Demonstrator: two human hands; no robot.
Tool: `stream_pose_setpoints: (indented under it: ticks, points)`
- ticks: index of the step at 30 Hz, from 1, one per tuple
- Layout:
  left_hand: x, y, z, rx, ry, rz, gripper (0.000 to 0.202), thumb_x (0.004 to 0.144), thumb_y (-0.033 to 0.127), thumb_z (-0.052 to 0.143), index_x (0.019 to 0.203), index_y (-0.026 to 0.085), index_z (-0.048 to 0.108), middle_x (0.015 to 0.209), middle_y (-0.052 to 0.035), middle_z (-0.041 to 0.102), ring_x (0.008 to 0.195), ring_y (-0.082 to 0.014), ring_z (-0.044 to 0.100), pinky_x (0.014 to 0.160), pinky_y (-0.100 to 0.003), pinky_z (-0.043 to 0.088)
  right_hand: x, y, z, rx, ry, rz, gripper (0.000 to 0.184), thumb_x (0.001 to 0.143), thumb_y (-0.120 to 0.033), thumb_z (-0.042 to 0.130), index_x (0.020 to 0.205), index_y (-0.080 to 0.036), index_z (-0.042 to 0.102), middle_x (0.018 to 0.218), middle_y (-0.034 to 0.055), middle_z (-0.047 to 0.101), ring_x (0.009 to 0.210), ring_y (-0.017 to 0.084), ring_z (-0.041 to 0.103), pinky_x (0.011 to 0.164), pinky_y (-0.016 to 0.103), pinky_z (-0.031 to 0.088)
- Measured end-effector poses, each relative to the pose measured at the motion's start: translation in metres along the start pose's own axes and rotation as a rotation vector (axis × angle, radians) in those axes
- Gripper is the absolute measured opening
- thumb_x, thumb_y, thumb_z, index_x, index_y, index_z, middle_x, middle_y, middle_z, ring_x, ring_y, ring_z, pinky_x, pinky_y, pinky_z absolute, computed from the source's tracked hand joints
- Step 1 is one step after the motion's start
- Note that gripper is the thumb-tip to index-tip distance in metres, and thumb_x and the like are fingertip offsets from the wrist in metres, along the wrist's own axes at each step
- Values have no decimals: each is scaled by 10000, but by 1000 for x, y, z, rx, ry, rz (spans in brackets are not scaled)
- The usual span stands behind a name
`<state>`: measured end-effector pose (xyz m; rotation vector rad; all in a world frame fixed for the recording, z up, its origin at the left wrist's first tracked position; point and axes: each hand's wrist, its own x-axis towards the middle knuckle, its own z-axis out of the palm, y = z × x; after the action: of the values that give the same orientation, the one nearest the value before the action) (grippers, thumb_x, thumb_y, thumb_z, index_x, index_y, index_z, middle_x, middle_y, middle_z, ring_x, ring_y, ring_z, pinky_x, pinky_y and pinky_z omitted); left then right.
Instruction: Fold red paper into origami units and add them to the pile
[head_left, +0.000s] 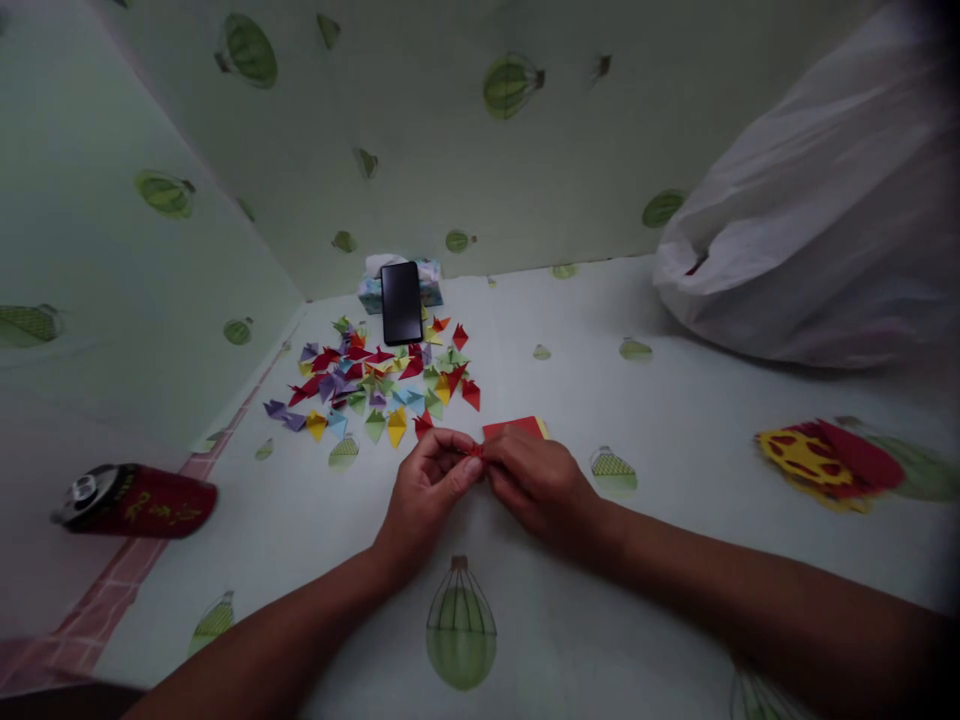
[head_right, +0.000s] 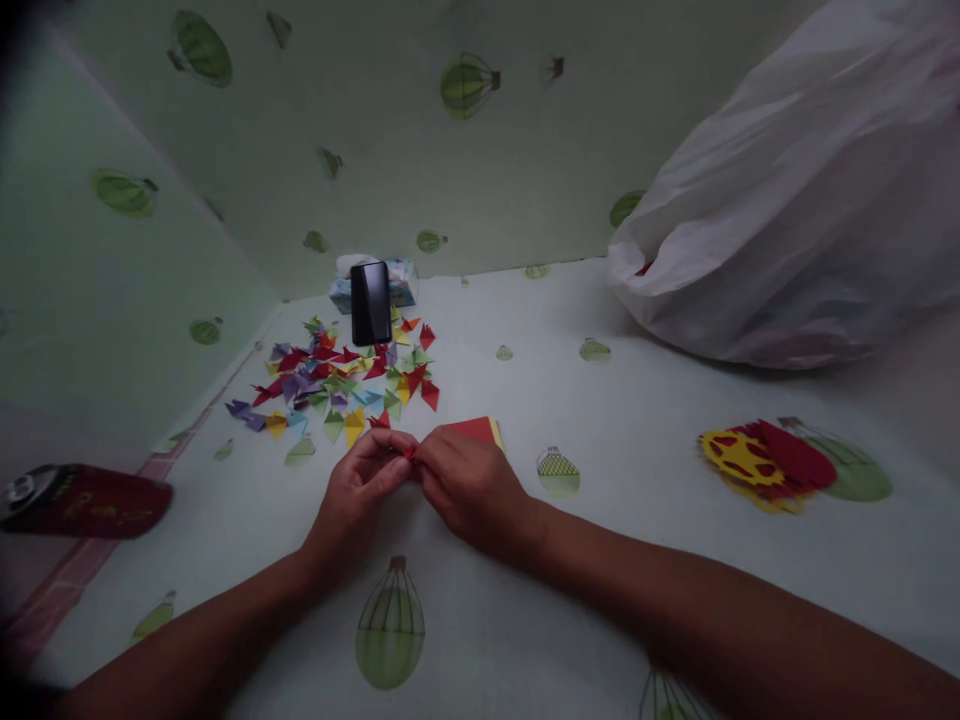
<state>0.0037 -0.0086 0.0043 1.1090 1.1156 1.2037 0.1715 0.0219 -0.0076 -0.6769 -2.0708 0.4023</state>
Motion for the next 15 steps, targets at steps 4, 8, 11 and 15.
stream_pose_setpoints:
  ticks: [4,8,11,15]
  points:
    - [1,-1,0,-11,-24,-6,257,774,315,770,937,177,629,918,-33,657,869,-158,620,789,-267,522,-1,1,1,-28,-31,-10,193,963,-137,425,872,-198,584,793,73,656,719,171,608,621,287,492]
    - [1,-2,0,-42,-61,3,244,785,282,758,964,185,623,936,-30,660,883,-148,615,794,-251,513,-1,1,1,16,12,15,153,954,-146,457,882,-200,581,771,55,641,691,164,592,603,279,478]
    - [1,-1,0,-40,-68,2,227,791,258,747,963,185,617,938,-27,653,870,-138,606,789,-245,507,0,1,0,92,28,65,119,932,-130,493,871,-192,574,774,52,641,676,154,586,599,271,469]
    - [1,2,1,-2,-43,-15,206,781,227,736,941,177,617,920,-27,648,840,-136,600,767,-246,503,1,0,-2,183,7,176,111,921,-151,515,836,-195,571,768,45,640,664,148,578,591,268,454]
